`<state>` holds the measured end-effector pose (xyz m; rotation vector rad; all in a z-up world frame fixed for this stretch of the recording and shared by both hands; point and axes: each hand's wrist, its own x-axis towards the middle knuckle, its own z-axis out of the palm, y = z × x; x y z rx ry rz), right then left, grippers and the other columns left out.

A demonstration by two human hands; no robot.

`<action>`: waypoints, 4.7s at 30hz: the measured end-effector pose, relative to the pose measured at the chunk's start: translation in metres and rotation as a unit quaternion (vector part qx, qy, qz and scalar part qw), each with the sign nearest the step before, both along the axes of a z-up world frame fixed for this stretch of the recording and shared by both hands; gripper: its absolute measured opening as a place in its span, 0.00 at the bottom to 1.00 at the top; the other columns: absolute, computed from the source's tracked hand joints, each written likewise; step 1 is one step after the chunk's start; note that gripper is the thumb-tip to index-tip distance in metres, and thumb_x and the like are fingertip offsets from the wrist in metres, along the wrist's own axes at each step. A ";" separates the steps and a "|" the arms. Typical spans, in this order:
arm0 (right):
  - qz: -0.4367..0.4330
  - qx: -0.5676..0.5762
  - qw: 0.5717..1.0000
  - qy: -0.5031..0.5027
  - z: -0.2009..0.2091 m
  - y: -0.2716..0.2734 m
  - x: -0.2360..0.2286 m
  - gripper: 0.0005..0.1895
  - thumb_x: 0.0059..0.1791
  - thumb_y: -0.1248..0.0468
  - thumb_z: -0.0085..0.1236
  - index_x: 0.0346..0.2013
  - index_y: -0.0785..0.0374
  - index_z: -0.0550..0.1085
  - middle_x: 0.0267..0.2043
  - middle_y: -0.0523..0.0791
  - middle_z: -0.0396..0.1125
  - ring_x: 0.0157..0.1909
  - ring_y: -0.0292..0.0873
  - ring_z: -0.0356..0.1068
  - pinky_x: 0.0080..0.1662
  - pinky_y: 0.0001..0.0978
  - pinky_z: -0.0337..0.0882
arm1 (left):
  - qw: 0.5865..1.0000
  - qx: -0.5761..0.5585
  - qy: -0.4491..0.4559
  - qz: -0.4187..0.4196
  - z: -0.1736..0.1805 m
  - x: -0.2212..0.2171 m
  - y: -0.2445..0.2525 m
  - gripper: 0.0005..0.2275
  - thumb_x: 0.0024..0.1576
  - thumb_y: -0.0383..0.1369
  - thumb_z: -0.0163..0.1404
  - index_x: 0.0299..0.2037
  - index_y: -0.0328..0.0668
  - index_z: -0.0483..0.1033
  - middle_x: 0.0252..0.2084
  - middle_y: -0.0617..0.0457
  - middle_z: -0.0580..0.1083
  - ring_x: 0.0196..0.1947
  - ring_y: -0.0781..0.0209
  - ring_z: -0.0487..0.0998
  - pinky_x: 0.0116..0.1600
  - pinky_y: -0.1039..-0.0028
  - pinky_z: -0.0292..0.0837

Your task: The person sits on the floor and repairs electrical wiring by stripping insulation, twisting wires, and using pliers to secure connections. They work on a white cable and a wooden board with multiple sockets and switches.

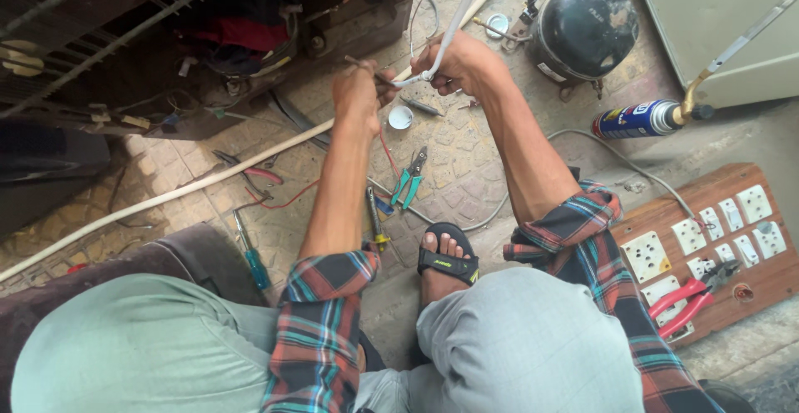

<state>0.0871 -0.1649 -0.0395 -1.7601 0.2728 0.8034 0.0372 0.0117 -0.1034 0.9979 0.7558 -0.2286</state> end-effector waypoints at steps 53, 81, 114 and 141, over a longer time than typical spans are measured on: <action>0.087 0.145 0.981 -0.091 0.003 -0.050 0.018 0.11 0.46 0.73 0.63 0.43 0.68 0.82 0.43 0.46 0.78 0.50 0.42 0.74 0.54 0.30 0.72 | 0.928 -0.268 -0.247 -0.076 -0.015 0.005 -0.024 0.17 0.61 0.31 0.48 0.62 0.42 0.69 0.58 0.48 0.75 0.57 0.59 0.75 0.62 0.68 0.68; -0.039 -0.121 0.777 -0.616 0.020 -0.019 -0.045 0.10 0.44 0.70 0.71 0.36 0.65 0.76 0.35 0.50 0.75 0.40 0.47 0.77 0.43 0.37 0.74 | 0.931 -0.342 -0.114 -0.060 -0.052 0.072 -0.058 0.27 0.63 0.60 0.45 0.26 0.43 0.73 0.23 0.49 0.75 0.25 0.54 0.76 0.33 0.64 0.74; -0.353 -0.029 0.871 -0.341 0.003 0.002 -0.038 0.07 0.47 0.69 0.59 0.39 0.68 0.76 0.25 0.42 0.71 0.25 0.34 0.73 0.28 0.24 0.73 | 0.944 -0.321 -0.018 -0.081 -0.032 0.095 -0.064 0.15 0.59 0.41 0.55 0.25 0.50 0.64 0.17 0.57 0.66 0.17 0.62 0.70 0.22 0.74 0.60; 0.175 0.014 0.881 -0.439 0.050 -0.085 0.003 0.08 0.49 0.75 0.65 0.42 0.66 0.80 0.50 0.48 0.77 0.50 0.41 0.77 0.52 0.33 0.78 | 0.951 -0.286 -0.103 0.054 -0.020 0.078 -0.079 0.09 0.56 0.32 0.53 0.28 0.44 0.66 0.19 0.55 0.66 0.18 0.63 0.68 0.21 0.74 0.55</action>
